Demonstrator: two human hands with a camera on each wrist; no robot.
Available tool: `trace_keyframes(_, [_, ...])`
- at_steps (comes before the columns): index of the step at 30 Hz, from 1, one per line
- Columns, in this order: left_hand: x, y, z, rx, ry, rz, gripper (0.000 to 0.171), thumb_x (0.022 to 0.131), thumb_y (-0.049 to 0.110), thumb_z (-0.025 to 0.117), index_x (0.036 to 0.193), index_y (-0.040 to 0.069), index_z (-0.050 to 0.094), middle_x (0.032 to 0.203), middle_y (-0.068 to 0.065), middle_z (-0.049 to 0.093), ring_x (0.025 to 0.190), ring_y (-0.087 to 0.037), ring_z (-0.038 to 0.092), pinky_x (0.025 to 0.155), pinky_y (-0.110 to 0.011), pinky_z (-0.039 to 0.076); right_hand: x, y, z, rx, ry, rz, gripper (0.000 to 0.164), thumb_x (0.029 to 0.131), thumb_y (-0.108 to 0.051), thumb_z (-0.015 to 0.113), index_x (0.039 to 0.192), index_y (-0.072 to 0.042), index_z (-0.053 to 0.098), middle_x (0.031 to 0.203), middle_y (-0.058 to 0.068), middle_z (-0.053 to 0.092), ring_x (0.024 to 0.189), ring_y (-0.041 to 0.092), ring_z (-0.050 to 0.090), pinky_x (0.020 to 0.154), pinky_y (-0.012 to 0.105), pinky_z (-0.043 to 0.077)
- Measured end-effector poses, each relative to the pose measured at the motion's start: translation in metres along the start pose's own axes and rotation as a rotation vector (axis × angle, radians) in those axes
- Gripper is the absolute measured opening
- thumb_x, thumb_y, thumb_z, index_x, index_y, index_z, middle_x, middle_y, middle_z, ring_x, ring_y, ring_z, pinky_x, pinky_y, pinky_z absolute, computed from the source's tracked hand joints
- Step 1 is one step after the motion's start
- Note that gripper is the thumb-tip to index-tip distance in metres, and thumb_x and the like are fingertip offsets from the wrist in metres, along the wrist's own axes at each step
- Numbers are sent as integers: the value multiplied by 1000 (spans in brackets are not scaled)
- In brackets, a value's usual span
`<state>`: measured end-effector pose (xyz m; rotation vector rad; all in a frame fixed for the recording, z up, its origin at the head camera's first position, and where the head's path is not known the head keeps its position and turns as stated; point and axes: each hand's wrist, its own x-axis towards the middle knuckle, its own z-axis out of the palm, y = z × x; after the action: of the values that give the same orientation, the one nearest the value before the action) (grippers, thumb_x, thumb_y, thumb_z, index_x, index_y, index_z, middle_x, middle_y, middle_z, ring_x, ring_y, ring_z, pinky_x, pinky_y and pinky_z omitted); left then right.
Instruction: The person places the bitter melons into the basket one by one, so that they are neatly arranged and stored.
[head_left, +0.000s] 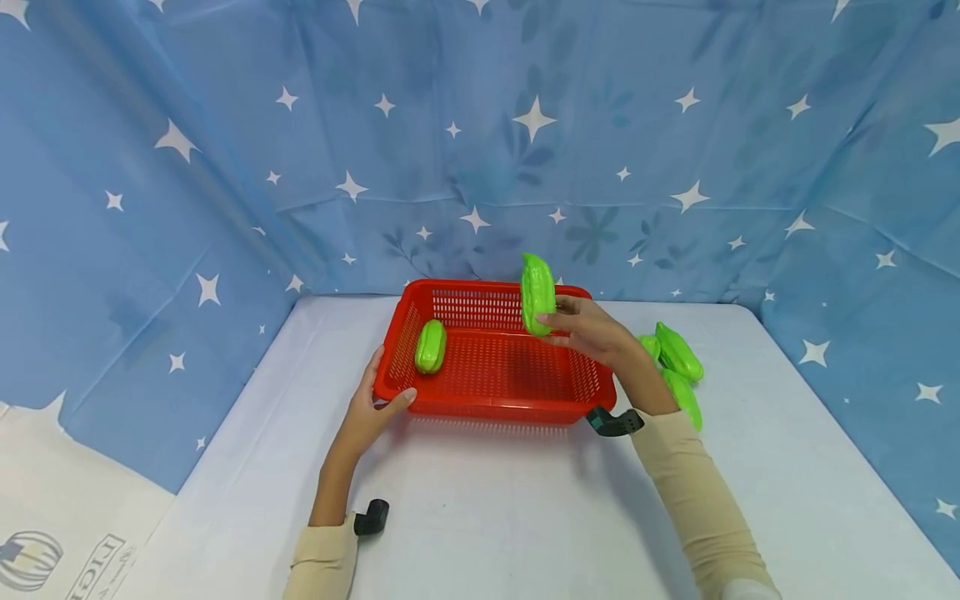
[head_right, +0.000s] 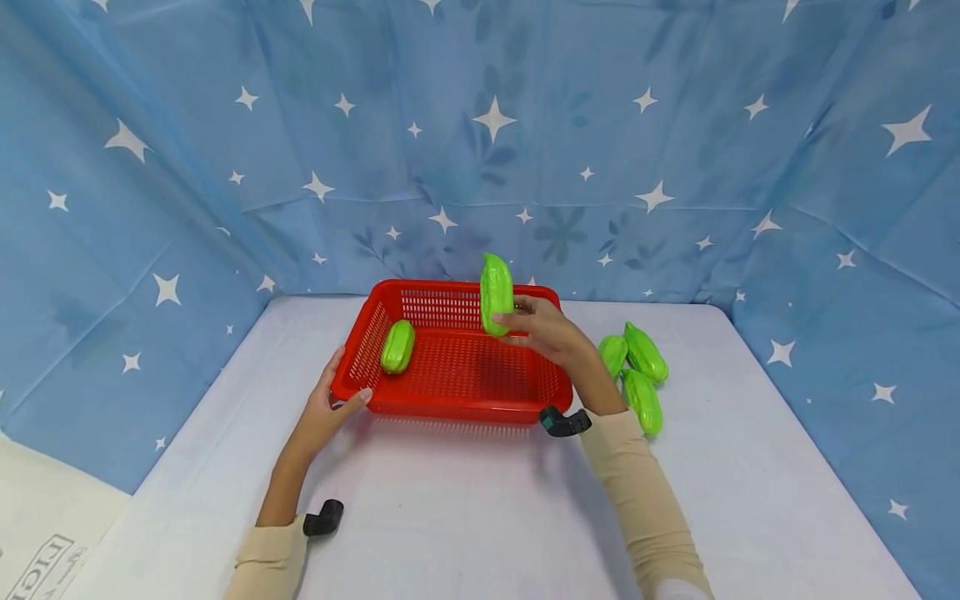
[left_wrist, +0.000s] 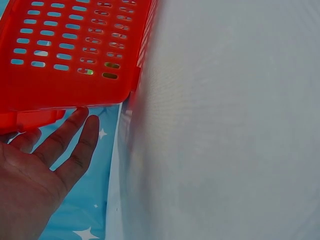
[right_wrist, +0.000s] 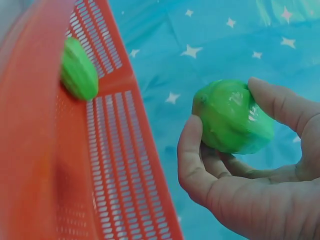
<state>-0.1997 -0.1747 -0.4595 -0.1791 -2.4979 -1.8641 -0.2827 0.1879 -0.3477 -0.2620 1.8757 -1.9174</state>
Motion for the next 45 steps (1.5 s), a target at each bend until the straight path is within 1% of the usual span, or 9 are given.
trace_keyframes(5, [0, -1, 1, 5, 5, 3, 92, 86, 39, 71, 157, 35, 11, 158, -8, 30, 138, -33, 42, 100, -51, 49, 5, -11, 15, 38, -36, 3, 69, 98, -10, 54, 153, -4, 13, 131, 12, 44, 112, 21, 56, 95, 37, 55])
trace_keyframes(11, [1, -1, 1, 9, 3, 1, 93, 86, 40, 71, 157, 35, 11, 157, -8, 32, 137, -33, 43, 99, -51, 50, 15, -16, 29, 58, -68, 26, 72, 97, -8, 55, 154, -7, 11, 133, 16, 43, 111, 23, 58, 110, 52, 38])
trace_keyframes(20, [0, -1, 0, 1, 1, 0, 93, 86, 40, 71, 157, 35, 11, 158, -9, 30, 138, -33, 42, 100, -51, 49, 39, -13, 51, -67, -135, 118, 73, 98, -11, 57, 153, -9, 9, 128, 19, 50, 100, 21, 66, 106, 50, 45])
trace_keyframes(26, [0, -3, -1, 7, 4, 15, 93, 87, 39, 70, 157, 33, 10, 159, -10, 29, 138, -34, 42, 100, -51, 49, 54, -10, 67, -191, -138, 198, 88, 94, -11, 64, 157, -26, 4, 123, 19, 52, 93, 27, 67, 89, 42, 58])
trace_keyframes(31, [2, -3, 0, 3, 4, 9, 92, 87, 39, 71, 157, 34, 11, 158, -8, 29, 138, -34, 42, 101, -52, 48, 65, -6, 76, -264, -172, 244, 93, 93, -7, 63, 157, -36, 1, 133, 18, 44, 99, 32, 65, 99, 52, 51])
trace_keyframes(34, [2, -2, 0, 1, 3, 3, 92, 87, 40, 71, 156, 36, 11, 158, -7, 30, 138, -33, 42, 101, -52, 49, 70, -3, 80, -276, -186, 289, 93, 93, -5, 64, 157, -35, 4, 142, 16, 36, 102, 30, 62, 103, 56, 46])
trace_keyframes(37, [1, -1, 0, 0, 4, -4, 91, 86, 41, 71, 156, 39, 12, 157, -6, 32, 137, -31, 43, 101, -51, 49, 75, -1, 82, -278, -194, 342, 92, 92, -6, 64, 157, -33, 5, 146, 15, 32, 108, 30, 59, 102, 54, 47])
trace_keyframes(40, [1, -2, 0, -1, 1, -2, 91, 87, 41, 71, 156, 39, 12, 157, -6, 32, 136, -31, 44, 101, -51, 49, 80, 0, 82, -269, -192, 387, 93, 92, -7, 65, 157, -32, 3, 146, 14, 32, 114, 33, 57, 102, 54, 48])
trace_keyframes(45, [2, -3, 0, -14, -1, 7, 91, 87, 39, 71, 156, 37, 12, 158, -7, 31, 137, -32, 43, 101, -52, 49, 91, 3, 80, -337, -189, 432, 91, 92, -12, 67, 157, -29, 5, 144, 18, 36, 119, 40, 56, 101, 54, 49])
